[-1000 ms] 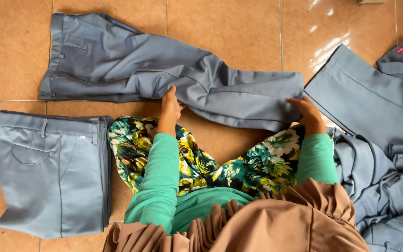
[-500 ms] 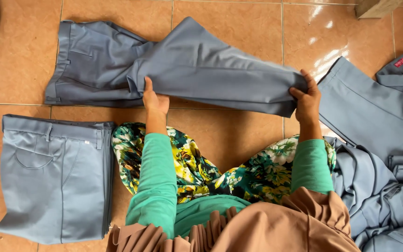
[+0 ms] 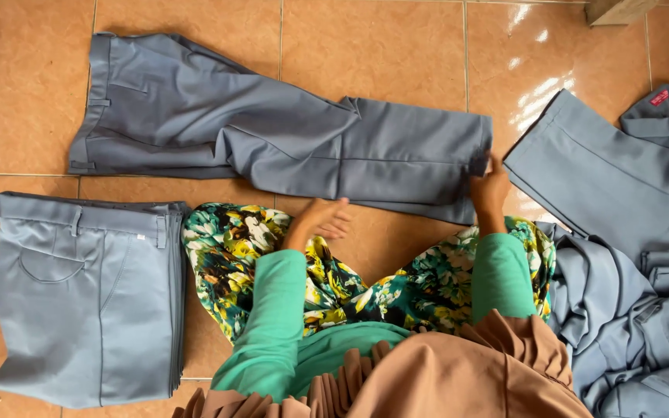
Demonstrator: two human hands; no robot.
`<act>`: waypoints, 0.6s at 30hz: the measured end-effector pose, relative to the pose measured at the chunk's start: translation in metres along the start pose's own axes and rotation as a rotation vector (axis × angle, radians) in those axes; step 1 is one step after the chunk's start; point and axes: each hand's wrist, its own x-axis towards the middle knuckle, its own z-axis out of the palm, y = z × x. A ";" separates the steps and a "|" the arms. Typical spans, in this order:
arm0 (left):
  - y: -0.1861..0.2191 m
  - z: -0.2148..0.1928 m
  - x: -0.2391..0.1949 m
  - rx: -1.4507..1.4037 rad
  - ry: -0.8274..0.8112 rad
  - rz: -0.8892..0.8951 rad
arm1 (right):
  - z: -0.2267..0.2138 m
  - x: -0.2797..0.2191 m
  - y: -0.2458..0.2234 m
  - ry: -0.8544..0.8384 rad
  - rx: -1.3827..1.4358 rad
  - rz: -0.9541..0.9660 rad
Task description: The person sits on a tiled floor and folds several pairs of gray trousers by hand. They smooth the fabric, fold the legs together, and then fold the pants into compact rectangles, stacking them as they finish.
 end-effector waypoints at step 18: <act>0.033 0.005 0.073 -1.524 -0.334 0.504 | -0.166 -0.022 -0.014 -0.219 1.931 0.620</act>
